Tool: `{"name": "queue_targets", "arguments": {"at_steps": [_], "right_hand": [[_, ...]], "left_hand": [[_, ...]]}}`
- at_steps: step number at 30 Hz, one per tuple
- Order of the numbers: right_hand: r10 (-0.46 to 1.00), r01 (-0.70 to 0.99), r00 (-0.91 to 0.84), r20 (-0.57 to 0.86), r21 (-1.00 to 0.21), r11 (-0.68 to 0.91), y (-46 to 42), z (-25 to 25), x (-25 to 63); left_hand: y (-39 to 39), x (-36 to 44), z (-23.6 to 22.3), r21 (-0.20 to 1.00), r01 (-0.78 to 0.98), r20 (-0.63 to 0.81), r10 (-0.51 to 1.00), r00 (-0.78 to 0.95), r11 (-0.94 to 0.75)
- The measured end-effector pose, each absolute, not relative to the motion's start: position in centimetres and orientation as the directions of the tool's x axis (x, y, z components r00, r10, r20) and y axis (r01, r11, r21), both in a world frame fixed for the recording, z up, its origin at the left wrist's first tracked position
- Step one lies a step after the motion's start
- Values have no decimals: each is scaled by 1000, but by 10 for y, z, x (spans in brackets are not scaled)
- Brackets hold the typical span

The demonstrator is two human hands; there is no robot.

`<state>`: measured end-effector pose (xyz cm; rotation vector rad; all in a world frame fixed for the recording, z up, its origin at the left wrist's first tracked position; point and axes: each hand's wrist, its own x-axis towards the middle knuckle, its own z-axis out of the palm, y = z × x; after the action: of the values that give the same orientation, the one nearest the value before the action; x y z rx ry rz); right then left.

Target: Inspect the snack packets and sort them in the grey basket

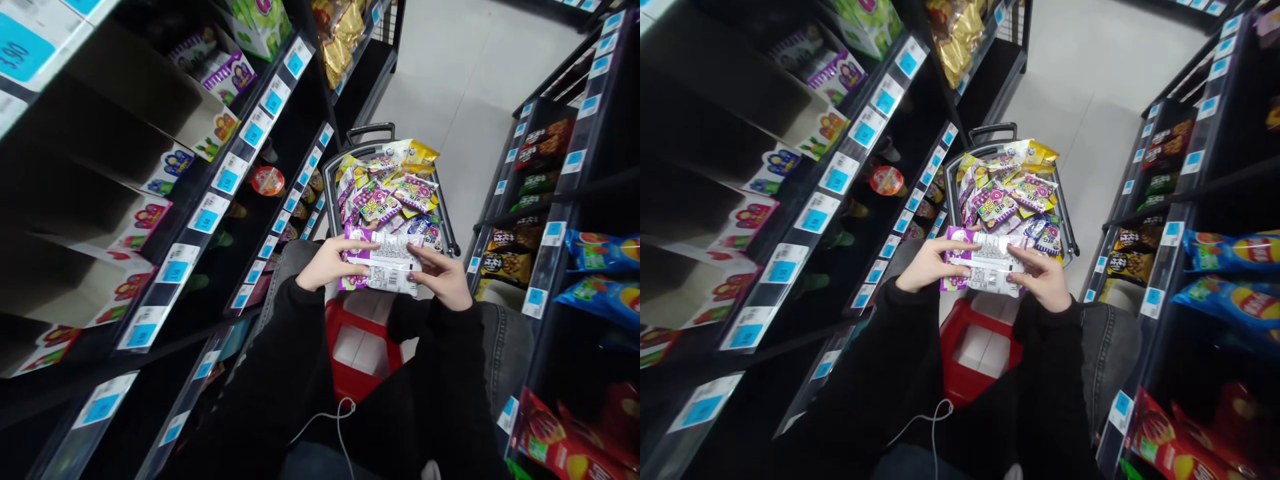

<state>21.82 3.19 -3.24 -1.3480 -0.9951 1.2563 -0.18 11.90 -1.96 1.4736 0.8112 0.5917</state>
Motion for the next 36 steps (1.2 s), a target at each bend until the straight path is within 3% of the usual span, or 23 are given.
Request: {"name": "queue_targets", "arguments": {"at_steps": [4, 9, 13, 18, 23, 28, 32, 36], "right_hand": [[981, 140, 195, -6, -990, -34, 32, -37, 217], [958, 248, 264, 110, -968, 43, 32, -37, 214], [949, 295, 293, 116, -955, 26, 35, -34, 209], [911, 316, 412, 25, -941, -118, 37, -32, 201], [874, 224, 478, -83, -951, -213, 38, -37, 202], [853, 9, 506, -125, -989, -150, 39, -37, 206], [882, -140, 429, -196, -979, -150, 38, -41, 208], [892, -204, 356, -280, -954, -219, 38, -48, 211]], "left_hand": [[119, -3, -23, 992, 116, -25, 804, 594, -55], [116, 0, -24, 947, 227, 62, 823, 564, -227], [113, 7, -22, 873, 385, 44, 834, 550, -300], [106, 20, -17, 834, 465, 17, 856, 517, -297], [102, 26, -22, 882, 429, -22, 890, 455, -198], [107, 24, -37, 994, 68, -102, 934, 341, 84], [110, 21, -39, 920, -125, -305, 880, 364, 371], [111, 19, -39, 856, -173, -413, 846, 336, 487]]}}
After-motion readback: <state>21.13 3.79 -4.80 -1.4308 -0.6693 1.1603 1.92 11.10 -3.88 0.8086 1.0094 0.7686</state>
